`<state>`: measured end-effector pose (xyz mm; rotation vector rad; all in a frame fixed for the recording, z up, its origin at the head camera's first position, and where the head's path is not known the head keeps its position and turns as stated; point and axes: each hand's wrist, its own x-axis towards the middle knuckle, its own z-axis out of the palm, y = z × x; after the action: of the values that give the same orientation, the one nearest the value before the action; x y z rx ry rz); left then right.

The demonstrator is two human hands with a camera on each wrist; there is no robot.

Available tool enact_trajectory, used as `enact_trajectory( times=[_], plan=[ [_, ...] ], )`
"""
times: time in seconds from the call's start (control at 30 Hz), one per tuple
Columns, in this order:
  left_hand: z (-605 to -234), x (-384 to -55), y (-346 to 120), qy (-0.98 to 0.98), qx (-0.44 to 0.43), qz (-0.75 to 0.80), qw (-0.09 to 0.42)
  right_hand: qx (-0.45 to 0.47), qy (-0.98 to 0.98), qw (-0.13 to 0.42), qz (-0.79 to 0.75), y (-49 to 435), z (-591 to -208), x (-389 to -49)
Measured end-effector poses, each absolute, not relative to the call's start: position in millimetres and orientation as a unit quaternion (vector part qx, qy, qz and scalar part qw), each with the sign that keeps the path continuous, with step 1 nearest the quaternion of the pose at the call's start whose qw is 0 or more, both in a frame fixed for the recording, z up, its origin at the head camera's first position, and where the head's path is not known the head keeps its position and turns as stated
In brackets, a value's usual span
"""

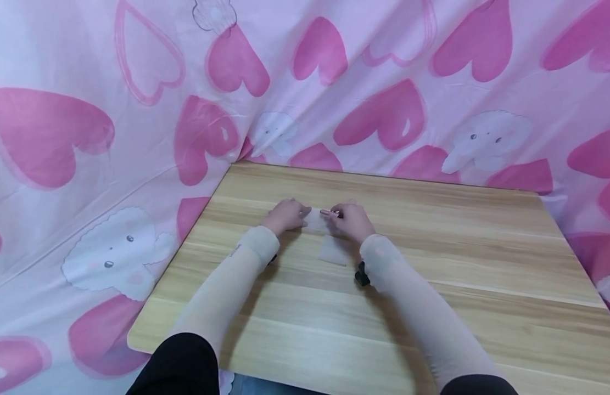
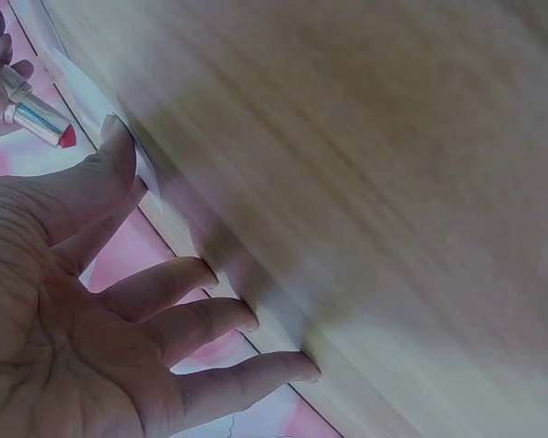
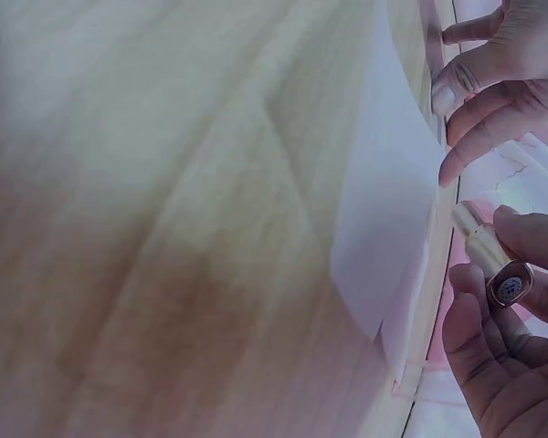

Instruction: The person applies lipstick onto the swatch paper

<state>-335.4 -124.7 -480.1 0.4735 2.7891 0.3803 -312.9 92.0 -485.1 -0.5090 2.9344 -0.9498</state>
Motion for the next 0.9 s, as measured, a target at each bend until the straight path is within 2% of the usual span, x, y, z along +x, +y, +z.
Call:
enact_trajectory(
  times=[0.33, 0.9],
  plan=[
    [-476.5, -336.7, -122.2, 0.967, 0.158, 0.136, 0.144, -0.142, 0.942, 0.030, -0.304, 82.5, -484.3, -325.0],
    [-479.1, -336.0, -124.3, 0.968, 0.146, 0.143, 0.146, -0.153, 0.943, 0.057, -0.289, 69.7, -478.1, -323.1]
  ],
)
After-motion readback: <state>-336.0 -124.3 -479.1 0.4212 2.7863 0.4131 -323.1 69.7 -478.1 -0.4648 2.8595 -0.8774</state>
